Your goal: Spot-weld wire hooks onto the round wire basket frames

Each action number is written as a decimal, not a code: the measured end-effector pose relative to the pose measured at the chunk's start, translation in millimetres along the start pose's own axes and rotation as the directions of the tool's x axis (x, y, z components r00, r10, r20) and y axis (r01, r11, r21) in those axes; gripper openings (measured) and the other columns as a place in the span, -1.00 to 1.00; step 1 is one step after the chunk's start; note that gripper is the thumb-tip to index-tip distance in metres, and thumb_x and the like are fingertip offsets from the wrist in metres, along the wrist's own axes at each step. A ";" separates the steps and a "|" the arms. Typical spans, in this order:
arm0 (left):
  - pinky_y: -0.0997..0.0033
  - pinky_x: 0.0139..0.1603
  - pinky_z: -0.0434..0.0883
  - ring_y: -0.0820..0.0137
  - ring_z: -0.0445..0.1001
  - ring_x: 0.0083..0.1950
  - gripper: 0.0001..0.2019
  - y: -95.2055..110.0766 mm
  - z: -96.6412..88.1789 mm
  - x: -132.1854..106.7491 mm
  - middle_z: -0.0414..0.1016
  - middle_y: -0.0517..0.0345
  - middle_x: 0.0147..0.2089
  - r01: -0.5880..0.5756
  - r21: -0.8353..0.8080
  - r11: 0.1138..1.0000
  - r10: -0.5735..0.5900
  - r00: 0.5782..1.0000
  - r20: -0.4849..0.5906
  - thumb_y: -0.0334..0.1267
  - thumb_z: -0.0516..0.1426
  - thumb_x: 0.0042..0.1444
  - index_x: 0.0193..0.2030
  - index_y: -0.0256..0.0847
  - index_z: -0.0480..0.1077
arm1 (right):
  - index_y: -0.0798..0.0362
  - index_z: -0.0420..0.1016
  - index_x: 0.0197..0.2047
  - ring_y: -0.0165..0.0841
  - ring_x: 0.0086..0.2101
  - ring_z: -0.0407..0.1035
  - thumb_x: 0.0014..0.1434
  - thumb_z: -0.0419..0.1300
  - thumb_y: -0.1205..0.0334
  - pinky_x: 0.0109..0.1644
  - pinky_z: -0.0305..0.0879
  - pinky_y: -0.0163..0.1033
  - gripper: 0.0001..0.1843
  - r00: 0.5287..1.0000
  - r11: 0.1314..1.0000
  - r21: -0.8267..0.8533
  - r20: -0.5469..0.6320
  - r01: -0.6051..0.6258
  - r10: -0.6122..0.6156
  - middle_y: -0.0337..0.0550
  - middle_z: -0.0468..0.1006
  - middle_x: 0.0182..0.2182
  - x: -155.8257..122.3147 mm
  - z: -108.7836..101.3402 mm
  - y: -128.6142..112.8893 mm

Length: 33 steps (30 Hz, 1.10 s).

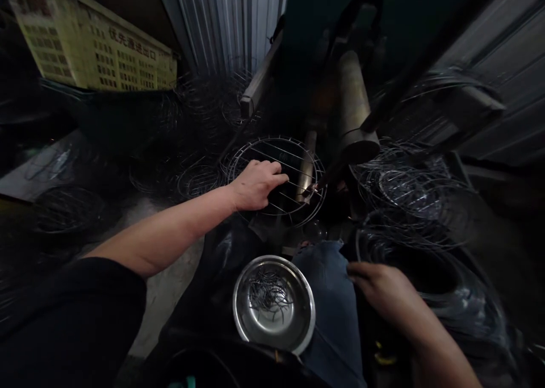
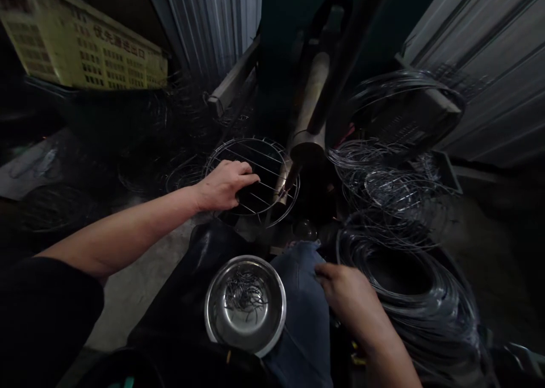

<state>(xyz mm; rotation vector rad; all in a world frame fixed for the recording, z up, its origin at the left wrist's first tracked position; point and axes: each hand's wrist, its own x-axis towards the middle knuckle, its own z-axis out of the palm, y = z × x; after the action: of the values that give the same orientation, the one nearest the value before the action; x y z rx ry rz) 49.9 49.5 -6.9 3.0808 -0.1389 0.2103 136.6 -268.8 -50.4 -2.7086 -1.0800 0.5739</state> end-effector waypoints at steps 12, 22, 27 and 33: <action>0.14 0.09 0.20 0.19 0.35 0.04 -0.45 10.3 -2.0 1.2 0.35 -0.08 0.07 -0.090 -0.004 0.996 0.090 0.996 -0.001 -0.45 0.08 -0.03 0.17 -0.19 0.35 | 0.02 0.65 -0.22 -0.26 -0.22 0.54 0.09 0.08 0.29 -0.12 0.38 -0.26 -0.69 0.970 0.959 0.177 -0.144 0.220 -0.195 -0.06 0.65 -0.26 21.2 -24.2 -22.7; 0.14 0.12 0.23 0.19 0.35 0.07 -0.44 -3.5 6.4 6.1 0.36 -0.09 0.07 -0.082 -0.041 0.996 0.079 0.995 -0.064 -0.42 0.11 -0.03 0.18 -0.15 0.35 | 0.15 0.62 -0.19 -0.40 -0.68 0.32 0.01 0.22 0.09 -0.55 0.33 -0.28 -0.64 0.911 0.553 0.801 -0.378 0.231 0.166 -0.23 0.52 -0.63 72.3 -1.8 -89.3; 0.16 0.12 0.24 0.20 0.35 0.07 -0.47 -11.5 12.0 15.3 0.36 -0.10 0.09 -0.134 -0.065 0.989 0.129 0.989 -0.070 -0.45 0.10 -0.02 0.16 -0.15 0.37 | 0.18 0.59 -0.26 -0.47 -0.73 0.24 -0.09 0.33 0.08 -0.68 0.19 -0.37 -0.63 0.892 0.332 0.908 -0.354 0.255 0.283 -0.27 0.47 -0.70 74.9 6.7 -86.7; 0.16 0.12 0.26 0.20 0.37 0.06 -0.46 -19.0 16.3 24.7 0.37 -0.11 0.10 -0.170 -0.064 0.983 0.163 0.982 -0.098 -0.49 0.09 -0.02 0.15 -0.13 0.39 | 0.17 0.57 -0.31 -0.48 -0.72 0.28 -0.12 0.37 0.12 -0.67 0.20 -0.39 -0.67 0.864 0.299 0.907 -0.389 0.298 0.321 -0.25 0.50 -0.68 78.0 8.9 -88.1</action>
<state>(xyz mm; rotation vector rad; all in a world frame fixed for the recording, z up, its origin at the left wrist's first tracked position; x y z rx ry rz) 78.2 65.4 -20.5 2.9805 -0.3927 0.3463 129.6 -151.1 -55.2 -1.5512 -0.2972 0.2780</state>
